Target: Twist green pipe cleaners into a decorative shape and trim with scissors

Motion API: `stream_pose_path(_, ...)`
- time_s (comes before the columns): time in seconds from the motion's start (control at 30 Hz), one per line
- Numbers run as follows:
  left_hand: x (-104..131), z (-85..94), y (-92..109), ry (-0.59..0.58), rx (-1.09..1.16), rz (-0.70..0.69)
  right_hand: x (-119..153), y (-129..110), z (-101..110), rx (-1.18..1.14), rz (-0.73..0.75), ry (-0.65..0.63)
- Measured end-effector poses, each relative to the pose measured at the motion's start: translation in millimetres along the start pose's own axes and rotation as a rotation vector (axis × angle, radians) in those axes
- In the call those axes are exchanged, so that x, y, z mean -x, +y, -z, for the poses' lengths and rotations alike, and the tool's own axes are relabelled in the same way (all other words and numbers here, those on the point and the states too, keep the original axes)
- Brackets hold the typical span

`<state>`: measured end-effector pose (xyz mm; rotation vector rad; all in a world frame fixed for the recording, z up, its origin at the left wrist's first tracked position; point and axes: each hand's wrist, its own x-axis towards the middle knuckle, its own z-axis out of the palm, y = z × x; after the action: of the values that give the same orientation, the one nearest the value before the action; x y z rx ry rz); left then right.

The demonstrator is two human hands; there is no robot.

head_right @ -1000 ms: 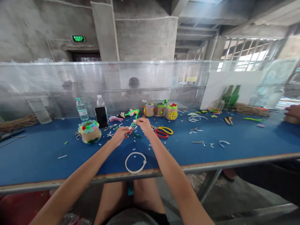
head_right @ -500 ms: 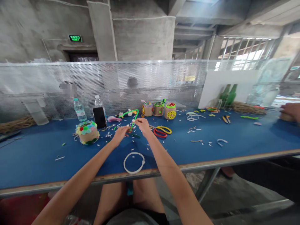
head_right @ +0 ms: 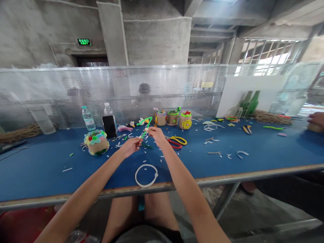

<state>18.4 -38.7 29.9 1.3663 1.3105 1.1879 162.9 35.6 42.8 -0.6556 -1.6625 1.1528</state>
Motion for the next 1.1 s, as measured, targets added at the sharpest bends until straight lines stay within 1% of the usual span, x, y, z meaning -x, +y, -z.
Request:
stream_pose_path(0.1,-1,0.6,-1,0.069,-0.067,-0.073,-2,2,0,0.024,-0.011,0.035)
stream_pose_path(0.23,1,-1.8,0,0.146,-0.193,-0.204,-5,9,-2,0.090,-0.028,0.106)
stream_pose_path(0.37,2,-9.1,-1,0.154,-0.315,-0.302,-7,15,-4,0.210,-0.023,0.167)
stream_pose_path(0.43,1,-11.6,-4,0.145,-0.355,-0.322,-7,15,-2,0.295,-0.002,0.175)
stream_pose_path(0.5,-1,-9.8,-8,0.146,-0.379,-0.318,-8,13,3,0.388,0.033,0.159)
stream_pose_path(0.57,-3,-2.2,-12,0.170,-0.388,-0.291,-7,9,8,0.481,0.077,0.122)
stream_pose_path(0.67,-8,17.1,-15,0.264,-0.389,-0.236,-6,5,12,0.600,0.140,0.051)
stream_pose_path(0.77,-11,34.5,-12,0.381,-0.391,-0.213,-3,4,10,0.686,0.194,-0.006)
stream_pose_path(0.83,-12,39.7,-9,0.420,-0.398,-0.222,-3,5,8,0.724,0.222,-0.030)
stream_pose_path(0.87,-12,39.9,-8,0.422,-0.403,-0.231,-3,5,8,0.739,0.232,-0.038)
stream_pose_path(0.93,-12,36.5,-7,0.389,-0.411,-0.244,-3,5,7,0.757,0.238,-0.049)
stream_pose_path(1.1,-9,20.4,-7,0.231,-0.392,-0.227,-1,4,5,0.739,0.193,-0.064)
